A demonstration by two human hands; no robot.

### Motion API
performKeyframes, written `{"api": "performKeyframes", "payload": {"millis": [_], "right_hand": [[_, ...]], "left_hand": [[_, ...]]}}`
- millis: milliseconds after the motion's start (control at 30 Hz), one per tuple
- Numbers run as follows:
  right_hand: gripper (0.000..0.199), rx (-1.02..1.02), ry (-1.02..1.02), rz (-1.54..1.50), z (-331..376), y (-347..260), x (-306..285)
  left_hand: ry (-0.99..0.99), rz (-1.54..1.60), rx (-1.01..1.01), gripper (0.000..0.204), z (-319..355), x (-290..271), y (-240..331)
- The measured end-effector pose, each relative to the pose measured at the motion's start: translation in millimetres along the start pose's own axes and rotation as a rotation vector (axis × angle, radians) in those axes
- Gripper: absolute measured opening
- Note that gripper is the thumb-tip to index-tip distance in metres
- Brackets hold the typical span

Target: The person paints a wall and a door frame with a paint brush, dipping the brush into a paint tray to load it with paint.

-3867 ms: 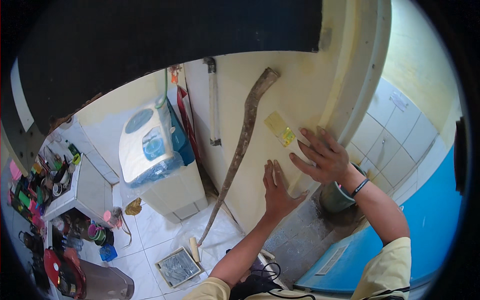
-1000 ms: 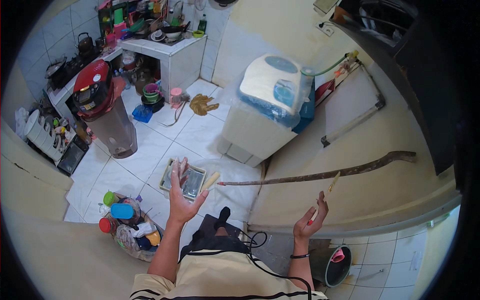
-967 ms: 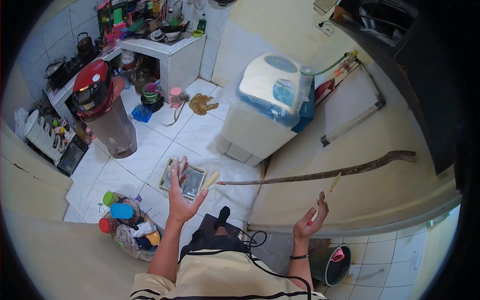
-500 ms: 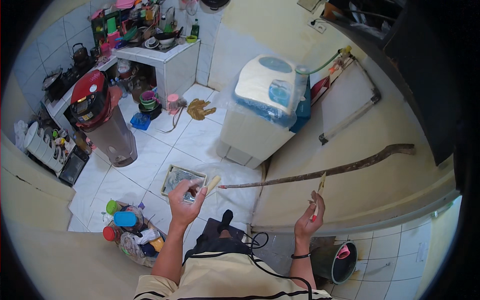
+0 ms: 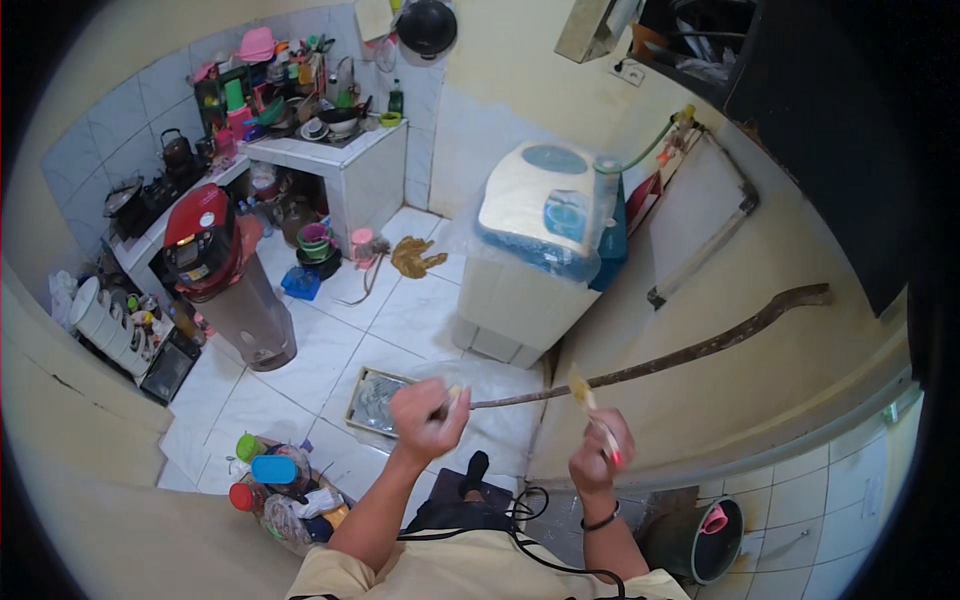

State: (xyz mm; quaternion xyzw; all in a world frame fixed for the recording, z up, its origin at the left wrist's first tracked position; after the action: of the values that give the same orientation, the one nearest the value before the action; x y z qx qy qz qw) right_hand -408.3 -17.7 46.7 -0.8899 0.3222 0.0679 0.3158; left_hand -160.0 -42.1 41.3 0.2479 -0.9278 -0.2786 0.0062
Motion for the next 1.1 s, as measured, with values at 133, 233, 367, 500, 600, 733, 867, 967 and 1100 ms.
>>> {"api": "performKeyframes", "payload": {"millis": [133,233,367,500,600,733,867,967,1100], "right_hand": [[0.006,-0.251,0.048,0.187,-1.0,-22.7,21.0],[0.006,-0.198,-0.036,-0.069,-12.0,-42.2,19.2],[0.004,-0.238,-0.113,-0.027,-1.3,-14.1,47.1],[0.009,-0.253,-0.122,-0.075,-24.8,-54.4,35.2],[0.002,-0.354,0.030,-0.164,-39.0,-49.0,46.8],[0.010,-0.002,-0.141,-0.024,-21.8,10.4,81.9],[0.017,0.036,-0.097,0.031,23.3,25.7,39.2],[0.020,0.295,-0.206,0.145,65.5,47.0,12.2],[0.024,0.507,-0.328,0.286,100.5,63.1,-28.3]], "left_hand": [[-0.043,-0.058,-0.170,0.035,29.2,31.2,-40.6],[-0.065,0.073,-0.177,0.036,23.2,35.9,-23.8],[-0.030,0.161,0.018,0.034,5.0,28.9,21.0],[0.021,0.000,-0.224,0.038,25.0,37.5,-19.0],[-0.082,0.000,-0.145,0.035,29.9,27.5,2.0],[-0.066,0.047,-0.110,0.037,26.6,14.9,5.0],[-0.070,-0.013,-0.251,0.032,52.5,-25.0,1.9],[0.038,-0.086,-0.424,0.036,84.5,-55.0,-4.0],[0.050,-0.258,-0.648,0.034,130.0,-78.5,-2.4]]}}
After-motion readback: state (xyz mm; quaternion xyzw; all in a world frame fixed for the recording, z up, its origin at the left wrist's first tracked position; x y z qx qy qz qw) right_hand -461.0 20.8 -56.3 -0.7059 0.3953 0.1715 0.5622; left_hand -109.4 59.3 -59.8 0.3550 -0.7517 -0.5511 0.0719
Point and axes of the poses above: each hand's wrist, its own z-axis away from the middle knuckle, its own x-axis out of the palm, y = z × x, the point moved 2 cm from there along -z, towards the middle knuckle, and after that the axes turned 6 degrees about x, right-handed, at the moved point
